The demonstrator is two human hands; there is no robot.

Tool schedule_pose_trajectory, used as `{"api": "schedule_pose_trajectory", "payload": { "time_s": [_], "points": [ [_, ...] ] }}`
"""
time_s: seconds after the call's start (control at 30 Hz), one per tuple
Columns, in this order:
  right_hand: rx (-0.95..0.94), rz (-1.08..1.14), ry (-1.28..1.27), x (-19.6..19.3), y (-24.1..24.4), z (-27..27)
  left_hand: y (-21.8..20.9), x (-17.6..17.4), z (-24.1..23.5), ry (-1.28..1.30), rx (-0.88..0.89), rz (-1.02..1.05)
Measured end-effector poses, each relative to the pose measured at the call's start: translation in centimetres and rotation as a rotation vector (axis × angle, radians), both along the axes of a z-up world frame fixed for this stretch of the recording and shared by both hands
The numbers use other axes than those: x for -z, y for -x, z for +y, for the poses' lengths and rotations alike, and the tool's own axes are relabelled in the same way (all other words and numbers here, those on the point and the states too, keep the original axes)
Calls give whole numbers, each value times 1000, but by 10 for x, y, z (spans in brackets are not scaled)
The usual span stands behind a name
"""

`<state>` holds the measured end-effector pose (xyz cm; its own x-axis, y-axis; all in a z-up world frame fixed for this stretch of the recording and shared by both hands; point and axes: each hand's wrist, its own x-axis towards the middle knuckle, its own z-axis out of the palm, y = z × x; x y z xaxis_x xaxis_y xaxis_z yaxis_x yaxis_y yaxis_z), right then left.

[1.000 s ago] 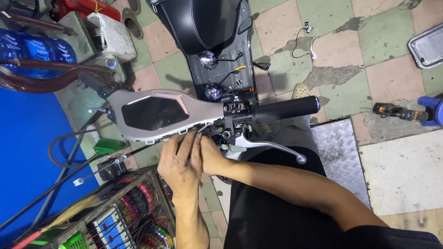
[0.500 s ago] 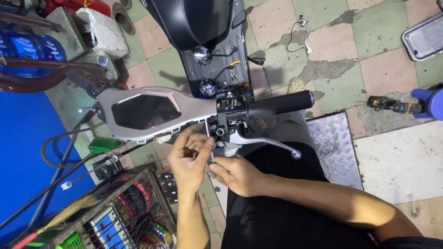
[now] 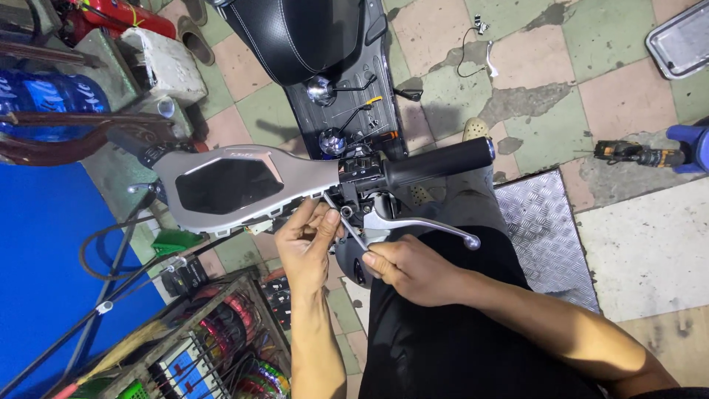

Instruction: Repairing the handlebar and brake assembly of a scooter using a wrench

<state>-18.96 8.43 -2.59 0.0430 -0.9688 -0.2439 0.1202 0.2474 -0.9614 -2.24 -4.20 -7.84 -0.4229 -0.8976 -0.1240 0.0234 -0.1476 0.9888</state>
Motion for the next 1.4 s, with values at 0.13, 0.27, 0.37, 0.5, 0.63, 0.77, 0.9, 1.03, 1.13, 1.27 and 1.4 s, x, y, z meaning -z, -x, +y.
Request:
{"api": "schedule_pose_trajectory", "payload": {
  "time_s": [0.13,0.27,0.37,0.5,0.63,0.77,0.9,1.03,1.13,1.27,1.4],
  "points": [
    [5,-96,-9,6,-1,2,3,-8,-2,5,-13,-1],
    [-48,-566,-133,6,-21,-7,12,-40,-4,4,63,-157],
    [-99,-549,-91,1,-35,-30,19,-65,-13,46,145,-312],
    [-111,-202,92,31,-70,-62,22,-104,-22,304,168,-706],
    [-53,-157,166,61,-107,-97,17,-93,-21,644,19,-740],
    [112,-42,285,99,-128,-93,17,-89,-17,657,12,-672],
    [164,33,349,118,-127,-97,19,-86,-13,634,-34,-643],
    [175,25,304,116,-126,-92,17,-87,-14,554,-15,-626],
    [169,9,251,106,-125,-86,15,-87,-14,572,-16,-632],
    [114,-21,180,88,-115,-85,16,-89,-13,580,-43,-695],
    [39,-65,138,71,-105,-96,11,-83,-7,511,-98,-733]
  ]
}}
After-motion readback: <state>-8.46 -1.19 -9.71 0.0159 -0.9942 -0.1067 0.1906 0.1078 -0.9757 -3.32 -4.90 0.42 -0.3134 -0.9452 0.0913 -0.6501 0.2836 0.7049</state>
